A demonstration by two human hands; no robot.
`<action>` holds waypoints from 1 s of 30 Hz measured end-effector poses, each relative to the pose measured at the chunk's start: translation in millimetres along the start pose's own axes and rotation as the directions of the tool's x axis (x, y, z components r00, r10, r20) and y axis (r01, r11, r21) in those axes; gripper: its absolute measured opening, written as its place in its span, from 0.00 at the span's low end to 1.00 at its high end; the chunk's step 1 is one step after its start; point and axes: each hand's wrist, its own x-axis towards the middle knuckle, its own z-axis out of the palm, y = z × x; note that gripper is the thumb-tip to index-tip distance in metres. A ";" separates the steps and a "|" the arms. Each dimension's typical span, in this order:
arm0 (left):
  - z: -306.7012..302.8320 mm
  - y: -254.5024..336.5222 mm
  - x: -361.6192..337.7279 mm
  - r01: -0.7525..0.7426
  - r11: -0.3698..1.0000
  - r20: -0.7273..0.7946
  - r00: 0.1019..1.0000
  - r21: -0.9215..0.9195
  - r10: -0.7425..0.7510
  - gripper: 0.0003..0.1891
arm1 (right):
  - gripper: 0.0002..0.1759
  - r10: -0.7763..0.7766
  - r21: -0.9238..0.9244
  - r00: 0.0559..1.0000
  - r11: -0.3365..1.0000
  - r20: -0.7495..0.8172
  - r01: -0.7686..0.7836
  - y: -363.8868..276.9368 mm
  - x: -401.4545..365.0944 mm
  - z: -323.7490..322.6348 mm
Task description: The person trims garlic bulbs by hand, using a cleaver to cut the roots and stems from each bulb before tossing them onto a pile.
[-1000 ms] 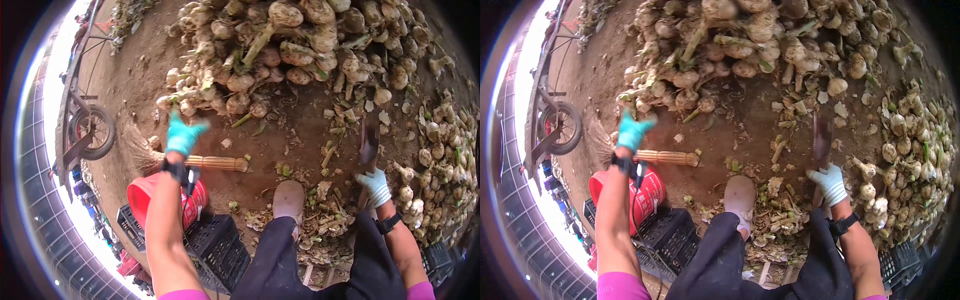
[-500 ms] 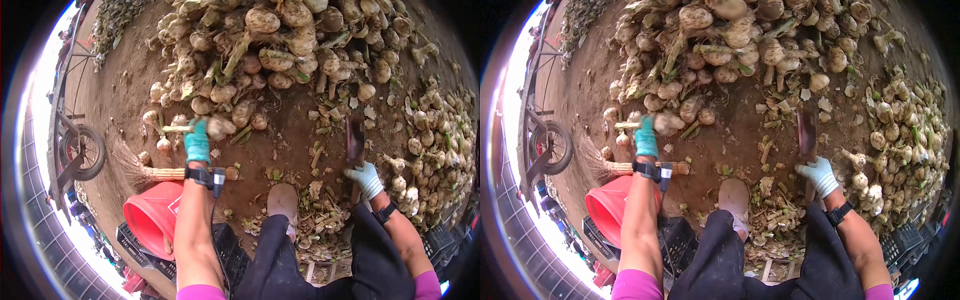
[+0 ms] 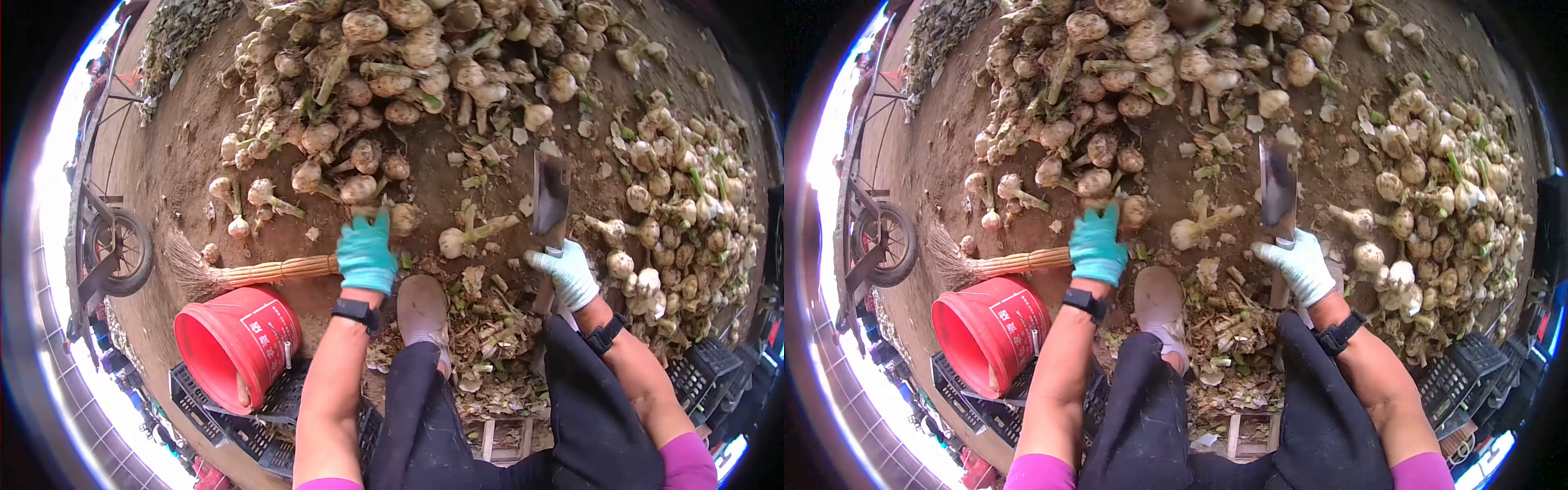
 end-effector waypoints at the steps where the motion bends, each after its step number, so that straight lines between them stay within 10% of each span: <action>1: 6.0 -3.7 4.3 -0.045 0.994 -0.103 0.993 0.101 0.056 0.37 | 0.21 -0.010 -0.003 1.000 1.000 -0.010 0.010 1.0 -3.3 -1.1; 8: 0.0 16.0 25.6 -0.203 0.940 -0.141 0.958 0.274 0.248 0.37 | 0.18 -0.072 -0.013 0.996 0.997 0.046 0.073 -15.6 -21.0 -10.3; 14: 4.2 49.8 36.8 0.101 0.986 0.018 0.995 -0.134 -0.100 0.39 | 0.20 -0.109 0.183 0.994 0.978 0.023 0.103 -3.8 -18.4 -15.9; 15: 35.6 27.0 46.9 -0.047 0.837 -0.101 0.995 -0.545 -0.009 0.37 | 0.19 -0.145 0.115 0.989 0.983 0.012 0.143 -6.2 -18.8 -17.0; 16: 29.7 32.9 41.0 -0.063 0.840 -0.095 0.995 -0.538 0.014 0.37 | 0.19 -0.138 0.127 0.990 0.982 -0.008 0.137 -16.0 -22.1 -18.3; 18: -6.9 53.2 21.8 0.100 0.376 0.129 0.990 -0.921 0.054 0.36 | 0.17 -0.073 -0.261 0.997 0.963 -0.010 0.068 -38.3 -29.6 -20.0; 20: -45.2 83.0 -8.9 0.182 0.057 0.189 0.967 -0.982 0.169 0.35 | 0.12 -0.493 -0.485 0.869 0.771 -0.045 0.413 -36.6 -31.1 -13.4; 21: -46.3 82.8 -17.8 0.165 -0.032 0.151 0.953 -0.986 0.262 0.36 | 0.10 -0.580 -0.576 0.814 0.658 0.024 0.486 -37.2 -29.6 -10.8; 22: -35.1 85.4 -17.4 -0.039 0.273 0.058 0.939 -0.961 0.339 0.31 | 0.10 -0.651 -0.654 0.751 0.523 0.108 0.547 -38.9 -28.0 -8.8; 24: -20.0 84.5 -22.2 0.579 -0.595 0.454 0.813 -0.557 0.366 0.24 | 0.14 -0.701 -0.711 0.682 0.370 0.208 0.597 -45.7 -35.1 -0.7; 25: -54.8 109.8 -33.1 0.274 -0.406 0.149 0.938 -0.872 0.313 0.20 | 0.14 -0.702 -0.716 0.677 0.355 0.220 0.601 -47.8 -37.3 2.2; 30: -57.3 113.6 -42.0 0.125 -0.155 0.088 0.971 -0.980 0.223 0.18 | 0.14 -0.756 -0.644 0.589 0.304 0.285 0.702 -51.8 -39.6 3.7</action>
